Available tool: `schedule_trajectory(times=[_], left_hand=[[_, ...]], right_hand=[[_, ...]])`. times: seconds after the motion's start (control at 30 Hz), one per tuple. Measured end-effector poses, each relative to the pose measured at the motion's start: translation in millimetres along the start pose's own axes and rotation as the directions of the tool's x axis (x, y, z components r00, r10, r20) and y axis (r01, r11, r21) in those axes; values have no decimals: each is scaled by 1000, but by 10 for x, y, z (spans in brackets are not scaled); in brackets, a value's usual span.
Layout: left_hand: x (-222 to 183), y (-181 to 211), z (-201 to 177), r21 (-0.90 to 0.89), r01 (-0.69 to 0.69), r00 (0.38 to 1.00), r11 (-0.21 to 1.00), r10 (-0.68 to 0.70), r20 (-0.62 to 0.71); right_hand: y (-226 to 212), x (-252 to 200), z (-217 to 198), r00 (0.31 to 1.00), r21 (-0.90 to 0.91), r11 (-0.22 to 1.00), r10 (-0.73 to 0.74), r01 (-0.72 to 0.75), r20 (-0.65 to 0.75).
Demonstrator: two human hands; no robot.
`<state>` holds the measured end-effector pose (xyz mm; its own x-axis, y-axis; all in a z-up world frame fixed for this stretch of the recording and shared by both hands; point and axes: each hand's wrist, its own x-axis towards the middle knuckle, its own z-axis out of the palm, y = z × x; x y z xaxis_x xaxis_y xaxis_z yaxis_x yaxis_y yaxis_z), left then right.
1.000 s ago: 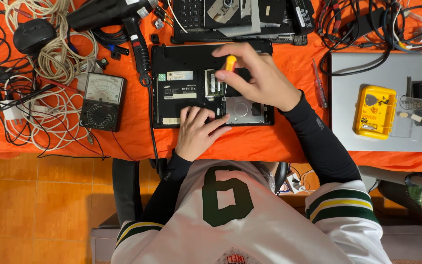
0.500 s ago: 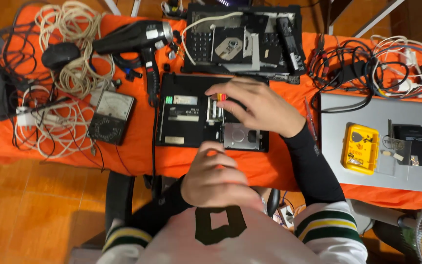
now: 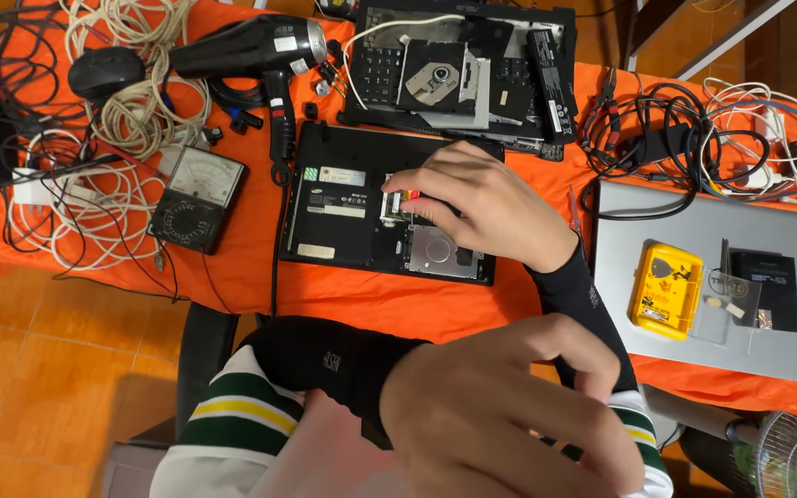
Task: Replacing or installing a component in a laptop using a screwdriver and hairdryer.
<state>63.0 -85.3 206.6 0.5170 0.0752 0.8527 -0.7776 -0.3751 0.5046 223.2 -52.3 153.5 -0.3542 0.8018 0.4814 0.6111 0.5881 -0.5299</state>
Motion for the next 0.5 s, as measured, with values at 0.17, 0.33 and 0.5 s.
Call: schedule_trajectory(times=[0.17, 0.33, 0.5], left_hand=[[67, -14, -24, 135, -183, 983, 974, 182, 19], [115, -38, 24, 262, -137, 990, 955, 123, 67], [-207, -141, 385, 489, 4, 999, 873, 17, -39]], right_hand=[[25, -31, -37, 1000, -18, 999, -28, 28, -8], [35, -45, -44, 1000, 8, 1000, -27, 27, -13], [32, -29, 3, 1000, -6, 1000, 5, -5, 18]])
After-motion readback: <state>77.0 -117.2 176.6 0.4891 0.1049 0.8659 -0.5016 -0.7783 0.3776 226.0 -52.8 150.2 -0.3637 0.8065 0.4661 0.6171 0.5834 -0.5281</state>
